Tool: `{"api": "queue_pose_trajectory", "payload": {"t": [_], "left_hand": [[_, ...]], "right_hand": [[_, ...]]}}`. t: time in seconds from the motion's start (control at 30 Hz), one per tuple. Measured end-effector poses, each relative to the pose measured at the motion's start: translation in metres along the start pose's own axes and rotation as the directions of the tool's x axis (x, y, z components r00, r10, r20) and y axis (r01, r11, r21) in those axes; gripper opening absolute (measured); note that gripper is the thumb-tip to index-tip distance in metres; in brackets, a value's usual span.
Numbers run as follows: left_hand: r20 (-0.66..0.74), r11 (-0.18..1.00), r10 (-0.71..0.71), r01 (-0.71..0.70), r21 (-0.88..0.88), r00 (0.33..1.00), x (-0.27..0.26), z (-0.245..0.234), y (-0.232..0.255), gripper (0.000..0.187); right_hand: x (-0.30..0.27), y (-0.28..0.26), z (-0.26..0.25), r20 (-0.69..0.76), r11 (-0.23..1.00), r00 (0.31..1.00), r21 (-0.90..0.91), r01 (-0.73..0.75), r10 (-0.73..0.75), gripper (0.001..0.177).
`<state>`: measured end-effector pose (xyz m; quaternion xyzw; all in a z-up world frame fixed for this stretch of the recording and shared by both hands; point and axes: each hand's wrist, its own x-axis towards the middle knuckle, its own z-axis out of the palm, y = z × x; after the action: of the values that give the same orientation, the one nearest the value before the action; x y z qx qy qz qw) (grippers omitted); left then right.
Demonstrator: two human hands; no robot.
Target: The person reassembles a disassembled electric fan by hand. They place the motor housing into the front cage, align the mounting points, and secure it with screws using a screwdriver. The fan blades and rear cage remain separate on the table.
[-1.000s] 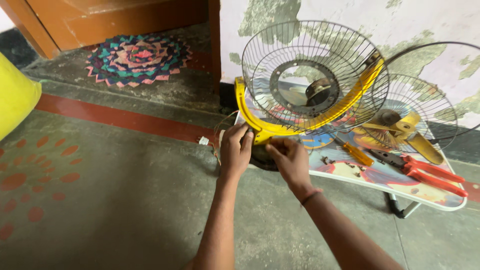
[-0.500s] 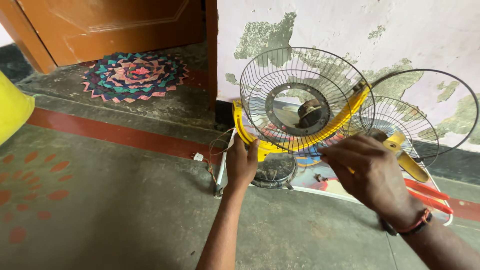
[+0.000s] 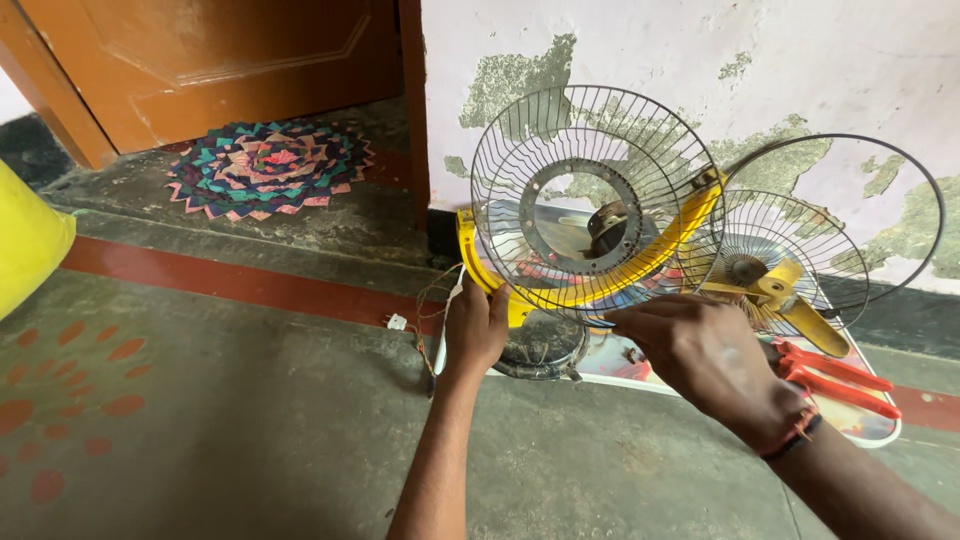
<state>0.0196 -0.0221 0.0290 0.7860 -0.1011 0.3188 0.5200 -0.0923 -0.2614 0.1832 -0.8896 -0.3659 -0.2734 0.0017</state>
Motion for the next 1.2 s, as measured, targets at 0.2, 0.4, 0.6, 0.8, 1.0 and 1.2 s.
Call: {"api": "queue_pose_trajectory", "payload": {"t": [0.2,0.4,0.6,0.8,1.0,1.2], "left_hand": [[0.015,0.999,0.002,-0.002,-0.044,1.000,0.000,-0.002,-0.001,0.040],[0.010,0.998,0.025,-0.025,-0.063,1.000,0.001,-0.004,0.000,0.040],[0.049,0.999,-0.041,0.042,-0.025,0.998,0.002,-0.001,-0.004,0.042],[0.023,0.999,-0.031,0.031,0.020,0.999,0.003,0.001,-0.007,0.048],[-0.020,1.000,0.007,-0.008,-0.014,1.000,-0.001,-0.001,-0.001,0.046],[0.016,0.996,-0.052,0.053,-0.067,0.999,-0.004,-0.014,0.008,0.043]], "right_hand": [[0.007,0.004,0.045,0.280,0.977,0.945,-0.177,-0.121,0.168,0.043],[0.017,0.008,0.096,0.013,0.992,0.996,-0.087,-0.087,0.088,0.043],[0.028,0.017,0.132,-0.078,0.988,0.994,-0.129,-0.088,0.078,0.047],[0.038,0.017,0.145,-0.079,0.983,0.985,-0.095,-0.158,0.150,0.047],[0.036,0.012,0.137,-0.115,0.988,0.985,-0.064,-0.139,0.131,0.052],[-0.017,-0.018,0.128,-0.198,0.959,0.947,0.181,-0.216,0.251,0.057]]}}
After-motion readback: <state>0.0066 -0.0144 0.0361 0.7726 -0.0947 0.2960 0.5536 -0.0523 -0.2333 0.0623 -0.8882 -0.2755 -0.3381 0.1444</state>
